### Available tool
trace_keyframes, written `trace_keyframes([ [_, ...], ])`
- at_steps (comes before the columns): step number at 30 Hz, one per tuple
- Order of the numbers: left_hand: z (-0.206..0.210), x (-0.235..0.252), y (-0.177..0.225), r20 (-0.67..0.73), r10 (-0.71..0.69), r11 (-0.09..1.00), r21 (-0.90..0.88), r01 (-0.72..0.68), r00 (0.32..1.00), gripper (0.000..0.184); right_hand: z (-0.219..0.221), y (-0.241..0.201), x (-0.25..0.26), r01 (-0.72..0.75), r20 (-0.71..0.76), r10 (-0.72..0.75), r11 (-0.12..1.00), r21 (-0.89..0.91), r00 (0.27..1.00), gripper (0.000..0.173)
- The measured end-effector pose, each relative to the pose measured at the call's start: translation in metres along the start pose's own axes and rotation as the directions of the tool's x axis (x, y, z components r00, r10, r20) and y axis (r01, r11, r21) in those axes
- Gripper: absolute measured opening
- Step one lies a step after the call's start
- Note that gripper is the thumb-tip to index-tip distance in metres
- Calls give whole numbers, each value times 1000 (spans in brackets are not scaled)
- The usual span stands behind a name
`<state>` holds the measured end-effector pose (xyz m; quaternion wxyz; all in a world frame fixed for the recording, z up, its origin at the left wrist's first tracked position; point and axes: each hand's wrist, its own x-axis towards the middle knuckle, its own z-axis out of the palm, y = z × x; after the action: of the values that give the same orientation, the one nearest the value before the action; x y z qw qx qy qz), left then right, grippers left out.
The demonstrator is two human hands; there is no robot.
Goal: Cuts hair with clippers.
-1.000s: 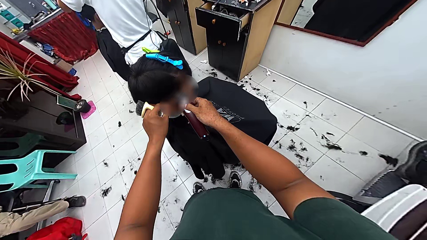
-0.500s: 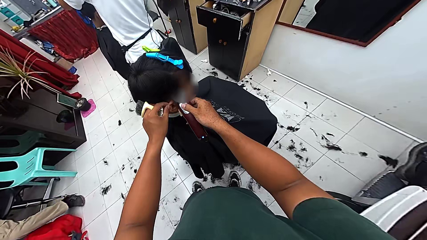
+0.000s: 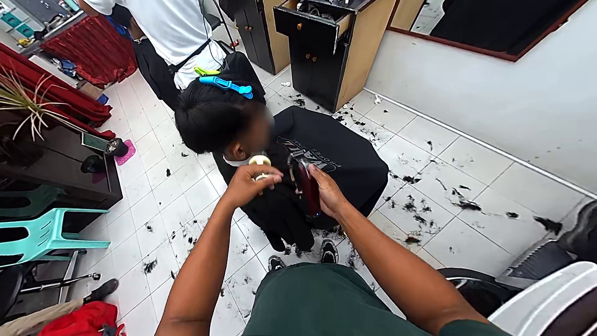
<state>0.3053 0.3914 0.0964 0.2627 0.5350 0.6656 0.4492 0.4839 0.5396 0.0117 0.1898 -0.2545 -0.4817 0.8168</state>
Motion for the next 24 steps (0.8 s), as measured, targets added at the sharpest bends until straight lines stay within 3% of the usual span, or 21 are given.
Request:
trace_keyframes([
  [3, 7, 31, 7, -241, -60, 975, -221, 5, 969, 16, -11, 2, -15, -148, -80, 147, 989, -11, 986, 48],
  [4, 12, 38, 8, -222, -161, 959, -264, 99, 962, 17, -15, 4, -20, -175, -78, 173, 984, -31, 982, 48],
  [6, 19, 47, 8, -45, -320, 908, -298, 293, 946, 19, -24, 10, -29, -176, -33, 174, 982, -65, 984, 46],
  [8, 22, 49, 6, -51, -239, 920, -332, 209, 970, 18, -30, 13, -38, -178, -23, 177, 980, -85, 984, 42],
  [10, 23, 53, 1, -200, -102, 943, -331, 31, 975, 18, -34, 14, -48, -203, -54, 199, 976, -83, 978, 41],
  [11, 25, 55, 0, -212, -125, 937, -347, 45, 969, 18, -34, 15, -54, -214, -81, 208, 974, -78, 975, 40],
  [13, 32, 55, -2, -49, -274, 873, -432, 227, 960, 20, -31, 17, -64, -213, -149, 200, 975, -71, 968, 38],
  [15, 38, 44, -1, 107, -309, 854, -406, 325, 945, 22, -23, 20, -72, -171, -236, 155, 984, -49, 959, 35],
  [16, 35, 30, 2, 99, -233, 914, -317, 252, 968, 22, -17, 23, -77, -146, -282, 131, 989, -34, 951, 35],
  [18, 11, -7, -5, -103, 133, 990, -42, -138, 986, 21, -1, 31, -90, -123, -364, 109, 992, -15, 925, 35],
  [19, -11, -19, -15, -228, 337, 941, 57, -332, 914, 20, 7, 37, -99, -118, -398, 105, 993, -10, 912, 37],
  [20, -35, -26, -25, -334, 456, 888, 103, -448, 825, 21, 14, 44, -107, -111, -429, 102, 994, 4, 898, 37],
  [22, -83, -31, -48, -516, 444, 882, 107, -459, 733, 28, 25, 62, -123, -99, -473, 101, 995, 30, 875, 38],
  [24, -119, -21, -70, -615, 290, 932, 8, -361, 734, 48, 36, 83, -136, -88, -515, 107, 994, 62, 851, 37],
])
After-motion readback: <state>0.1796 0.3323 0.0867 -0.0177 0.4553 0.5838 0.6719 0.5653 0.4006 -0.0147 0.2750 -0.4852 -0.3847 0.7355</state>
